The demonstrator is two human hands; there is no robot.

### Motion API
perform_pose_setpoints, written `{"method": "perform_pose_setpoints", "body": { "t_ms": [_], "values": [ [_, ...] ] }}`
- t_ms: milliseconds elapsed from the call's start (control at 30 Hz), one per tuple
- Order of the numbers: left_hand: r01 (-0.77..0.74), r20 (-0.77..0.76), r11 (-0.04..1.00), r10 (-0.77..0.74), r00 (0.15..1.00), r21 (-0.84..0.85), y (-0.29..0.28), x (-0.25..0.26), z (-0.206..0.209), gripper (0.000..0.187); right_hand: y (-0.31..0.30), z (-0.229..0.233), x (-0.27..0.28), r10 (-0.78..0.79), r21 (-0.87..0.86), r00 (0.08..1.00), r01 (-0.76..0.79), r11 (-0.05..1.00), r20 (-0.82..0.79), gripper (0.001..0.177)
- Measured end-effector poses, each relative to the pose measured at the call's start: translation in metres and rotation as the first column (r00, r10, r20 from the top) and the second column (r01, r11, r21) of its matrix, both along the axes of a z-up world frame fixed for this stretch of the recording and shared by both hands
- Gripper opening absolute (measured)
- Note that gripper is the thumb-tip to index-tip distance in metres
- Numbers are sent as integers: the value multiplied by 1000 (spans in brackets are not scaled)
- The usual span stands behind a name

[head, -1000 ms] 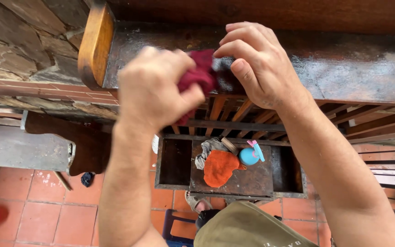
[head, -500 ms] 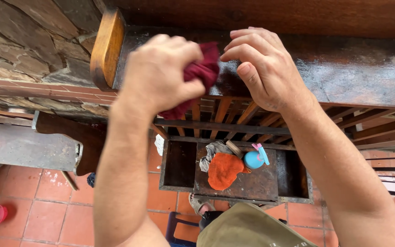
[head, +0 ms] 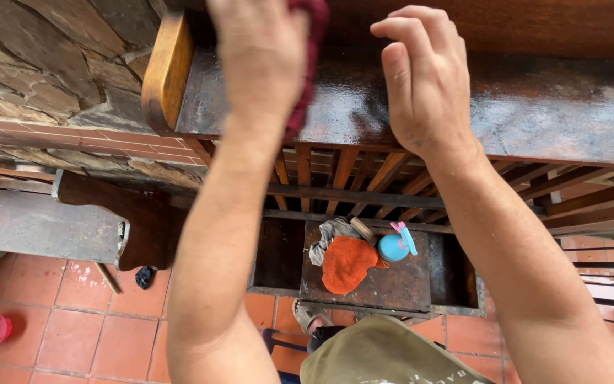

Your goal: Cleaning a wooden shelf with a cloth.

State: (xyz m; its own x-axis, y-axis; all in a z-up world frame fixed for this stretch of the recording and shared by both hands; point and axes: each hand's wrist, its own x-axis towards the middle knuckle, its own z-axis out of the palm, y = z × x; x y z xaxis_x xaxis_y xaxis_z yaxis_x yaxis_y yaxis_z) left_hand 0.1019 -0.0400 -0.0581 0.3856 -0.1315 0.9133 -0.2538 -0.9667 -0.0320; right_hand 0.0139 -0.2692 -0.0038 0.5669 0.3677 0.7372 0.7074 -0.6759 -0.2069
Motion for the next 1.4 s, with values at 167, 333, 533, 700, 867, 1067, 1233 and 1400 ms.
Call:
{"method": "perform_pose_setpoints", "body": {
  "t_ms": [167,333,533,700,867,1067,1233,1400],
  "values": [
    [310,-234,948,-319,919,-76,-54,-41,42,43,2,10,-11,8,-4,1000,-8,1000,-6,49],
    [132,-161,966,-96,982,224,8,-16,37,20,-13,2,-8,0,24,997,2,1000,-75,46],
    [101,40,994,-99,994,-35,15,10,23,12,-23,4,9,146,317,989,-135,939,-11,48],
    [219,-78,976,-219,973,-1,-38,-22,48,19,-20,34,9,65,270,993,-90,959,99,37],
    [384,-103,915,-374,922,120,-3,-40,62,42,-41,49,17,-120,-119,964,152,981,239,29],
    [-77,-417,996,56,907,-33,11,-28,63,61,-77,43,25,-298,-252,915,367,896,272,48],
    [64,-410,780,-395,822,-622,-39,-30,68,33,-73,46,31,-354,-158,918,382,911,179,45],
    [377,-170,915,-352,920,144,-44,-39,54,34,-87,37,31,-359,-189,916,390,901,177,55]
  ]
}}
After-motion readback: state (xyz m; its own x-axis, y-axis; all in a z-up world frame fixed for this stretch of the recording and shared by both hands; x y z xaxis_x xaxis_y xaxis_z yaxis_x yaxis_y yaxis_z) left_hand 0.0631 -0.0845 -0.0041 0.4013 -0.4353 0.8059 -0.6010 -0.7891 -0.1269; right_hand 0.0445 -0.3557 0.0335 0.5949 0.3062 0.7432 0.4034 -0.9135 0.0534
